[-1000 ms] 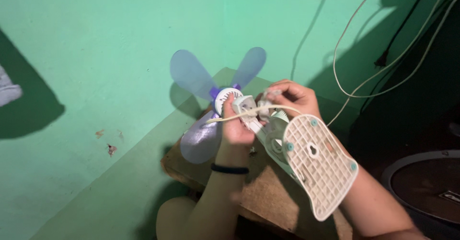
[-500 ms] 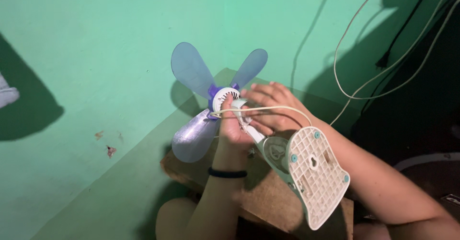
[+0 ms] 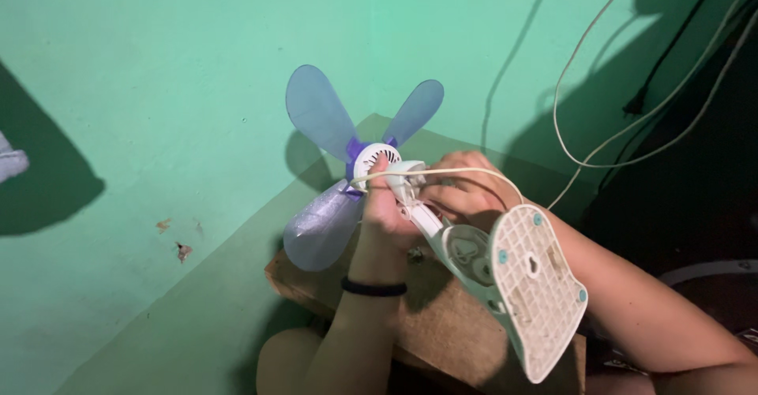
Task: The person assembles a small electric fan by attaching the blade hub to the motor housing and securing it with a nut. They then attach the fan head to the stand base and adjust the positioning.
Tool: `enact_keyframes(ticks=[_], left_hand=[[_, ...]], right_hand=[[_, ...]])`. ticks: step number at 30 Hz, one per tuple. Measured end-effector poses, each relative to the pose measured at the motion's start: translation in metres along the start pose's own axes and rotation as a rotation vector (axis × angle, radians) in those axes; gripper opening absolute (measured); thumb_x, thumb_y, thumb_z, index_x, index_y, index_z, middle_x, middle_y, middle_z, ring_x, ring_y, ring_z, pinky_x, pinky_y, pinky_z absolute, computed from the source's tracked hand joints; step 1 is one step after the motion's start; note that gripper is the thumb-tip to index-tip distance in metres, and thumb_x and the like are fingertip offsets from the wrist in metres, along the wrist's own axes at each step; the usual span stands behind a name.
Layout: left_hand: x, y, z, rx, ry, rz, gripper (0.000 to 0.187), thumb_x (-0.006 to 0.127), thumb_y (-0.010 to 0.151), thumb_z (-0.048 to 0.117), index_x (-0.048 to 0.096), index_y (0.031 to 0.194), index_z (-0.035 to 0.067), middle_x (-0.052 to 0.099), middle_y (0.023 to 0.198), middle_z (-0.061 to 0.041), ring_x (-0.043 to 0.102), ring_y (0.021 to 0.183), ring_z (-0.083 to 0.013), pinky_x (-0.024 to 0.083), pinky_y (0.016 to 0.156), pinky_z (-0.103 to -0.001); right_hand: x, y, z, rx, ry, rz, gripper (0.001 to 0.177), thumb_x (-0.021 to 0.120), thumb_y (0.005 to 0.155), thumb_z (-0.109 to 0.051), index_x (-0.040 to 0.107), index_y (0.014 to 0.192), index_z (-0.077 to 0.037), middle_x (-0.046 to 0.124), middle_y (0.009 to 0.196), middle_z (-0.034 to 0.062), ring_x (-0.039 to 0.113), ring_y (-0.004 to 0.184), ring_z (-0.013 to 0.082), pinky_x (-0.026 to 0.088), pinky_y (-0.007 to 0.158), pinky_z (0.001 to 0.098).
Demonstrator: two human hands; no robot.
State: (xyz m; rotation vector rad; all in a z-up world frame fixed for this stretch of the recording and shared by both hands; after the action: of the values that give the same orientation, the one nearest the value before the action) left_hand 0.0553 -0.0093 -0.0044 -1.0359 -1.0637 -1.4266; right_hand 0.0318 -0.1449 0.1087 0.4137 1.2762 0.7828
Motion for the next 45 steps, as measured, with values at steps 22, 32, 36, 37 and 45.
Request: enact_keyframes(ticks=[22,32,36,37,45], left_hand=[[0.028,-0.012,0.005,0.098,0.013,-0.161,0.065,0.040,0.106,0.060,0.058,0.106,-0.002,0.064,0.095,-0.016,0.065,0.087,-0.0283,0.056,0.081,-0.043],[0.036,-0.013,-0.006,0.069,0.078,-0.095,0.055,0.044,0.107,0.051,0.061,0.115,-0.001,0.067,0.105,-0.016,0.065,0.093,-0.0271,0.058,0.082,-0.038],[0.029,-0.011,0.003,0.103,0.142,0.065,0.056,0.047,0.100,0.060,0.062,0.102,0.006,0.067,0.093,-0.010,0.066,0.082,-0.0284,0.057,0.069,-0.043],[0.027,-0.010,0.004,0.078,0.159,0.099,0.057,0.046,0.098,0.062,0.062,0.101,0.007,0.067,0.091,-0.009,0.067,0.080,-0.0284,0.056,0.066,-0.044],[0.020,-0.002,-0.001,0.132,0.056,-0.217,0.057,0.048,0.109,0.060,0.058,0.120,0.005,0.066,0.099,-0.010,0.065,0.085,-0.0218,0.057,0.071,-0.035]], right_hand=[[-0.007,0.014,-0.008,0.157,0.004,-0.014,0.041,0.081,0.070,-0.014,0.077,0.110,-0.001,0.067,0.104,0.0160,0.065,0.098,0.0323,0.052,0.079,0.0435],[0.021,-0.038,0.020,0.422,0.335,0.037,0.015,0.078,0.084,-0.008,0.078,0.100,-0.009,0.057,0.107,0.0090,0.059,0.105,0.0246,0.050,0.090,0.0356],[0.026,-0.056,0.028,0.515,0.623,0.065,0.011,0.078,0.089,-0.008,0.077,0.101,-0.008,0.055,0.115,0.0057,0.059,0.111,0.0199,0.048,0.096,0.0334],[0.026,-0.059,0.032,0.588,0.688,0.142,0.012,0.077,0.089,-0.008,0.077,0.100,-0.007,0.053,0.116,0.0054,0.057,0.113,0.0198,0.046,0.098,0.0321],[0.008,-0.026,0.009,0.379,0.081,0.104,0.026,0.086,0.079,-0.023,0.085,0.104,-0.020,0.063,0.126,0.0074,0.057,0.121,0.0270,0.040,0.105,0.0415]])
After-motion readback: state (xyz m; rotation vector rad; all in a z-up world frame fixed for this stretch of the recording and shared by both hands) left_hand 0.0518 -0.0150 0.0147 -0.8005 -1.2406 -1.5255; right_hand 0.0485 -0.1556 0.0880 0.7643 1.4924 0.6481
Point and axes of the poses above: each hand's wrist, its own y-axis towards the middle knuckle, its own x-axis out of the palm, z = x × y, the point moved 5 cm from there along y, towards the middle knuckle
